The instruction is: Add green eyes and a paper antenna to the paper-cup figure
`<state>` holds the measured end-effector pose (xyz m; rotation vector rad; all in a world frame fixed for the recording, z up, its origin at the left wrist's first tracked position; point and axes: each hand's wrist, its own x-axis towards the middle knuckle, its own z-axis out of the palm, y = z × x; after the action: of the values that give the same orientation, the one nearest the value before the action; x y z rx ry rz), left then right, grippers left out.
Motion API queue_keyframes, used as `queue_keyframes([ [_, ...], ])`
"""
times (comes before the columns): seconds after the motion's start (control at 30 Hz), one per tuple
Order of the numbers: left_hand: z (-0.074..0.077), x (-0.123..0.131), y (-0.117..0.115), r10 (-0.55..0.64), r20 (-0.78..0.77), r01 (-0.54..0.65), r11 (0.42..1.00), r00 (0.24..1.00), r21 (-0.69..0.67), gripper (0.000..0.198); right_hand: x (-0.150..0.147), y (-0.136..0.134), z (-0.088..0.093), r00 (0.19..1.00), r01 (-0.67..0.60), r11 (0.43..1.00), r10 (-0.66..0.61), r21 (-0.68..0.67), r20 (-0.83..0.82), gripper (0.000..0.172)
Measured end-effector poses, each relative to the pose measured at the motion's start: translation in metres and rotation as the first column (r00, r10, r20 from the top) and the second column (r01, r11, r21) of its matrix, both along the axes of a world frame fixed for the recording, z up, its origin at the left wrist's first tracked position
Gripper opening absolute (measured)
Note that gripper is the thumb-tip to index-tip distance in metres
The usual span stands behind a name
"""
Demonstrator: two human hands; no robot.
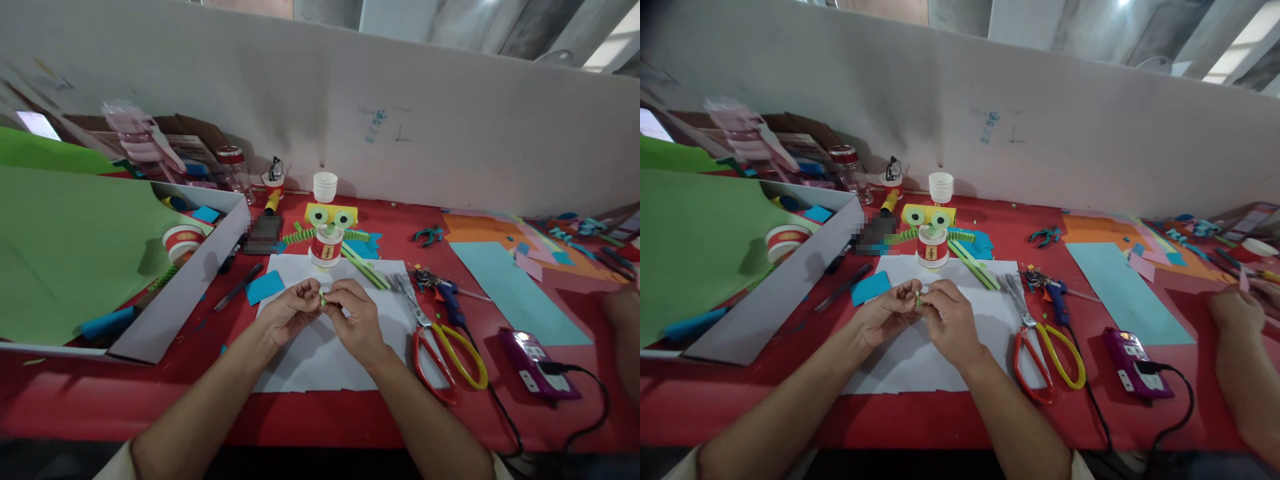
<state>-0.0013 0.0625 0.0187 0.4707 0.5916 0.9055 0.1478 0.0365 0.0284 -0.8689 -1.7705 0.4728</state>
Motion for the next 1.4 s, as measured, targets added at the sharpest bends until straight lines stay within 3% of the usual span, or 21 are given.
queue_keyframes([
  [0.37,0.002,0.003,-0.003,0.032,-0.039,-0.031,0.999,0.999,0.02,0.043,0.001,0.001,0.0,1.0,-0.011,1.0,0.011,-0.02,-0.024,0.016],
  [0.63,0.008,0.009,-0.004,0.152,-0.018,-0.151,0.988,0.988,0.016,0.033,-0.005,0.004,0.002,0.98,0.032,0.97,-0.078,-0.242,-0.184,0.01],
  [0.83,0.007,0.009,-0.003,0.174,-0.013,-0.173,0.985,0.985,0.006,0.037,-0.005,0.005,0.0,0.968,0.005,0.966,-0.07,-0.259,-0.243,0.014],
  [1.03,0.019,0.008,-0.004,0.171,-0.078,-0.175,0.983,0.982,-0.061,0.027,-0.002,0.007,-0.003,0.968,-0.015,0.942,-0.07,-0.334,-0.241,0.012],
  [1.2,0.02,0.008,-0.005,0.187,-0.145,-0.182,0.982,0.972,0.042,0.02,0.002,0.008,0.001,0.967,-0.081,0.913,-0.024,-0.4,-0.252,0.011],
  [1.4,0.016,0.006,-0.007,0.135,-0.246,-0.092,0.979,0.96,0.181,0.022,0.011,0.014,0.007,0.983,-0.103,0.895,0.026,-0.435,-0.18,0.01],
])
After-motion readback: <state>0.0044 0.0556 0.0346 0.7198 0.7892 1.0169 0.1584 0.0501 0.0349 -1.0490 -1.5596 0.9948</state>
